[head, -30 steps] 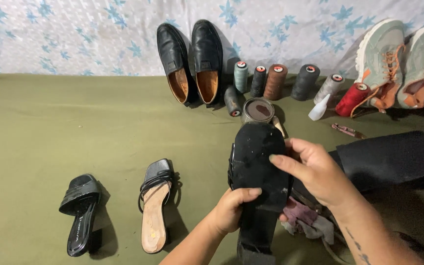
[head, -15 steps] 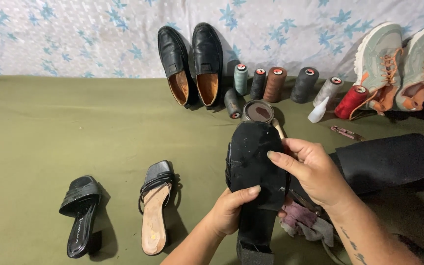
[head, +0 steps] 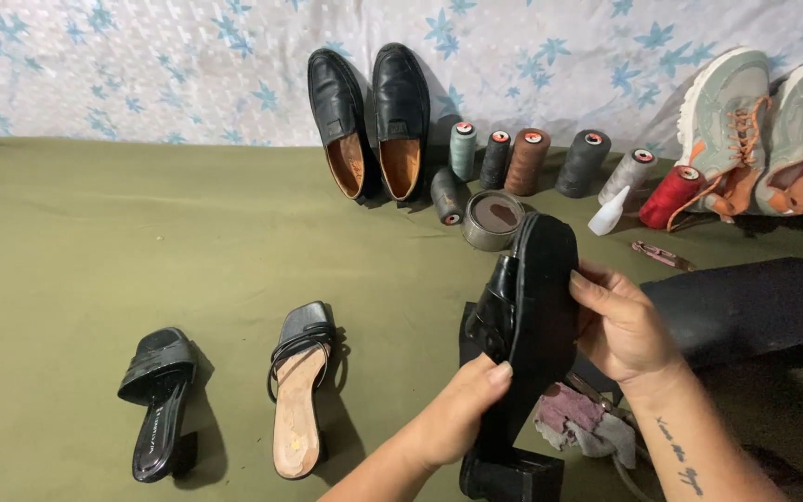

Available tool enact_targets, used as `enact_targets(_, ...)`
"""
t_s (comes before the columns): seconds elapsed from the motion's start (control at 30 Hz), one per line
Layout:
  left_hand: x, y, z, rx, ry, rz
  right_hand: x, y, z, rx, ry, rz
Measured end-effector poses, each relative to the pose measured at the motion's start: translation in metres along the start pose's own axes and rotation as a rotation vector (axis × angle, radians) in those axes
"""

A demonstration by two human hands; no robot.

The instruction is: The person is repairing a black sandal by cleaning the surfaces with a cloth, applying glue from a small bottle to the strap and sole, and then pressing them together to bond.

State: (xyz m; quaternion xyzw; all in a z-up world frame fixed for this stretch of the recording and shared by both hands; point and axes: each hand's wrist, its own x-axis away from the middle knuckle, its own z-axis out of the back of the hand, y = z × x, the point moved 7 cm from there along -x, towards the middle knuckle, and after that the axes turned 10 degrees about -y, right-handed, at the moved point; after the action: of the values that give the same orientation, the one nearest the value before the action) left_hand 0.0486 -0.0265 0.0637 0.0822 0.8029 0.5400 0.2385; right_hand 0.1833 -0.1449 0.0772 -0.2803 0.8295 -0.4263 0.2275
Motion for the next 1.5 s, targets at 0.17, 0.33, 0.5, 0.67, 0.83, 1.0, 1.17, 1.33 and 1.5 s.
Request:
enact_targets(0.17, 0.001, -0.009, -0.007, 0.021, 0.051, 0.033, 0.008, 0.001, 0.007, 0.02, 0.047, 0.027)
enact_targets(0.33, 0.002, -0.005, -0.008, -0.057, 0.099, 0.117, 0.012, 0.004, 0.02, 0.045, 0.034, 0.034)
enact_targets(0.5, 0.002, -0.01, -0.006, -0.018, 0.099, 0.062, 0.012, 0.005, 0.002, -0.006, 0.071, 0.052)
enact_targets(0.67, 0.001, -0.001, -0.011, -0.156, 0.072, -0.02, 0.017, 0.0, -0.019, 0.036, 0.187, 0.041)
enact_targets(0.83, 0.001, 0.014, -0.008, -0.4, 0.185, 0.005, 0.017, -0.002, -0.018, 0.088, 0.214, 0.036)
enact_targets(1.0, 0.003, 0.01, -0.001, -0.395, 0.12, -0.017, 0.015, -0.007, -0.03, 0.073, 0.072, 0.002)
enact_targets(1.17, 0.005, -0.005, -0.001, -0.332, 0.047, 0.008, 0.015, -0.007, -0.03, 0.15, 0.156, -0.016)
enact_targets(1.33, 0.008, -0.006, 0.001, -0.371, 0.058, 0.035, 0.016, 0.001, -0.023, 0.136, 0.124, -0.007)
enact_targets(1.5, 0.009, 0.001, 0.0, -0.553, 0.068, 0.01, 0.015, 0.002, -0.018, 0.151, 0.062, 0.043)
